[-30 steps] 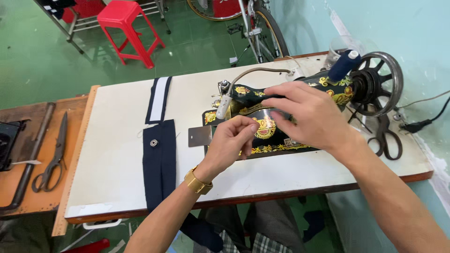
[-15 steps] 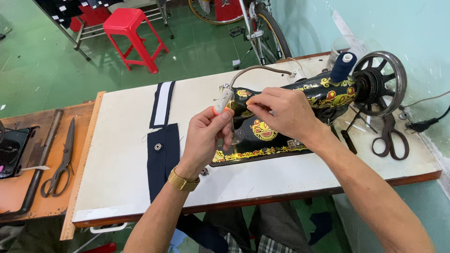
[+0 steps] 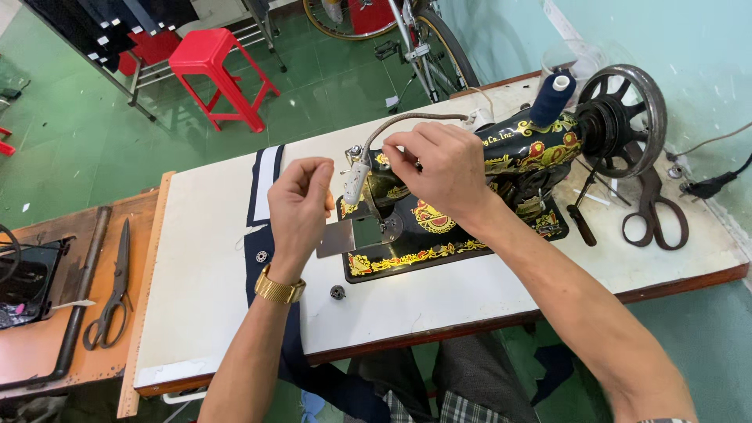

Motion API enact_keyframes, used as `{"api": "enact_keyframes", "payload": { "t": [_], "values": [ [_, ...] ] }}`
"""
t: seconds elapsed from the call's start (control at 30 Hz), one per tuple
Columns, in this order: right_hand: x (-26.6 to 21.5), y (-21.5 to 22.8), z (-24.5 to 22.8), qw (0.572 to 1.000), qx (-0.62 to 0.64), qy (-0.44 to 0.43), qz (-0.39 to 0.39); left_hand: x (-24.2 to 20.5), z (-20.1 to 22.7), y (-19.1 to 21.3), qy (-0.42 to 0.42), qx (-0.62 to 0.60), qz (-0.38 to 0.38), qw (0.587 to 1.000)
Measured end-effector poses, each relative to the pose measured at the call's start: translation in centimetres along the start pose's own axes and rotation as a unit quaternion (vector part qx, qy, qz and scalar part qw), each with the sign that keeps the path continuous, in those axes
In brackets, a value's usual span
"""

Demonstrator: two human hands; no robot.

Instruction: The person threads a sewing machine by hand, guiding the thread through the tension assembly and needle area. They use a small handheld light to illuminate the internal mechanism for better visibility while threading. The person also handles a spool of blue thread and a piece of dark fabric on the table.

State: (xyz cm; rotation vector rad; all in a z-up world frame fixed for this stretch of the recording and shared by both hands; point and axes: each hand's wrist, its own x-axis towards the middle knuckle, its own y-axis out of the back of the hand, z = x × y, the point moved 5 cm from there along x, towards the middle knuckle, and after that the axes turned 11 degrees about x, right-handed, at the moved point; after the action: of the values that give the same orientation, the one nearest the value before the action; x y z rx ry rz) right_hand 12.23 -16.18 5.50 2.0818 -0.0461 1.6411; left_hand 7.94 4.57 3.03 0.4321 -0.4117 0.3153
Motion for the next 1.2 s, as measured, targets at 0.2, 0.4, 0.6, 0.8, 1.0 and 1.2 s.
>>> {"api": "enact_keyframes", "payload": {
  "t": [0.2, 0.4, 0.6, 0.8, 1.0, 1.2],
  "values": [
    [-0.9, -1.1, 1.4, 0.999, -0.044, -0.005, 0.02, 2.2, -1.5, 0.4, -0.025, 0.067, 0.032, 0.997],
    [-0.9, -1.3, 1.6, 0.998, -0.055, -0.022, 0.003, 1.5, -5.0, 0.4, 0.037, 0.113, 0.025, 0.993],
    [-1.4, -1.7, 2.0, 0.998, -0.055, -0.024, 0.0, 1.5, -9.7, -0.6, 0.098, 0.066, 0.029, 0.993],
    [-1.9, -2.1, 2.3, 0.999, -0.049, -0.013, -0.006, -0.5, -10.3, -2.3, 0.189, -0.025, -0.024, 0.981],
    [-1.8, -2.0, 2.2, 0.999, -0.038, -0.009, -0.011, -0.3, -12.6, -4.1, 0.203, -0.062, -0.045, 0.976],
    [-1.9, -2.1, 2.3, 0.999, -0.031, -0.013, -0.009, -0.9, -14.2, -5.0, 0.214, -0.067, -0.064, 0.973]
  ]
}}
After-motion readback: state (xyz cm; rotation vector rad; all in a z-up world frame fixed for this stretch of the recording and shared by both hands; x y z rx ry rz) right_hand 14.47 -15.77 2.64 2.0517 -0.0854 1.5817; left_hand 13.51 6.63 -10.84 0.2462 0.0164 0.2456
